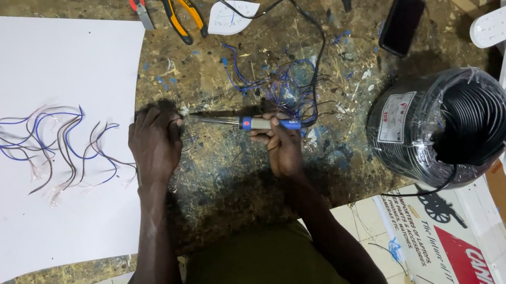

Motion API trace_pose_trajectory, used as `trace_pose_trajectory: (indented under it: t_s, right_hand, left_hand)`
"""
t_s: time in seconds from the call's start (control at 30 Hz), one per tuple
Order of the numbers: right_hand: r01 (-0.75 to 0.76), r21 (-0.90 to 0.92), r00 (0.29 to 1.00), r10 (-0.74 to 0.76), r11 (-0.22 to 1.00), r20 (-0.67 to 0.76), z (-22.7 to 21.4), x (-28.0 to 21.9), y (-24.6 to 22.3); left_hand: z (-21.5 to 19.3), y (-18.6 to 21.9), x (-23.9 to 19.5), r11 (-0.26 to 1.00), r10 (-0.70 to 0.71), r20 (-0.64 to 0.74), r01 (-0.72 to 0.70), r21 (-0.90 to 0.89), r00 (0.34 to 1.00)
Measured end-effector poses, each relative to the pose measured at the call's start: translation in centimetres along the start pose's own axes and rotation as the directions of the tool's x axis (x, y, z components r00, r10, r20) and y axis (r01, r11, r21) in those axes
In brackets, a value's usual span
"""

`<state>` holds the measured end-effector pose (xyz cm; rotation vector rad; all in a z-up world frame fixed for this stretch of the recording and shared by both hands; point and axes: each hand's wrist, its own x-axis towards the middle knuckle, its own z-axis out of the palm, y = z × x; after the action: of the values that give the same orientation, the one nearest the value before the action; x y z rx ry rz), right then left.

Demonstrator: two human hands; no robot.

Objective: Soldering electrical wire connections on a workbench in a sign shop fabrication area.

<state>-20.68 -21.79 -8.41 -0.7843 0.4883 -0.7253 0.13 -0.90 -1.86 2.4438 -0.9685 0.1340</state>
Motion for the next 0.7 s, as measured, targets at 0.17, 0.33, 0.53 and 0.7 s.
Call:
trace_pose_trajectory:
  t_s: [0.17,0.33,0.53,0.7]
  right_hand:
    - [0.010,-0.039,1.000,-0.010,0.999,0.005,0.36,-0.26,-0.05]
    - [0.015,-0.044,1.000,-0.015,0.999,0.007,0.04,-0.05,0.22]
    - [0.016,-0.046,1.000,-0.015,0.999,0.023,0.05,-0.07,0.13]
    - [0.016,-0.061,0.999,-0.014,0.998,0.031,-0.29,-0.05,0.44]
  left_hand:
    - [-0.67,0.56,0.13,0.999,0.004,-0.006,-0.004,-0.032,1.000]
    - [-0.30,0.31,0.19,1.000,-0.001,-0.012,0.000,-0.030,1.000]
    - [-0.37,0.38,0.22,0.999,-0.021,-0.001,0.021,-0.037,1.000]
    - [-0.66,0.57,0.30,0.998,-0.017,0.001,0.017,-0.055,1.000]
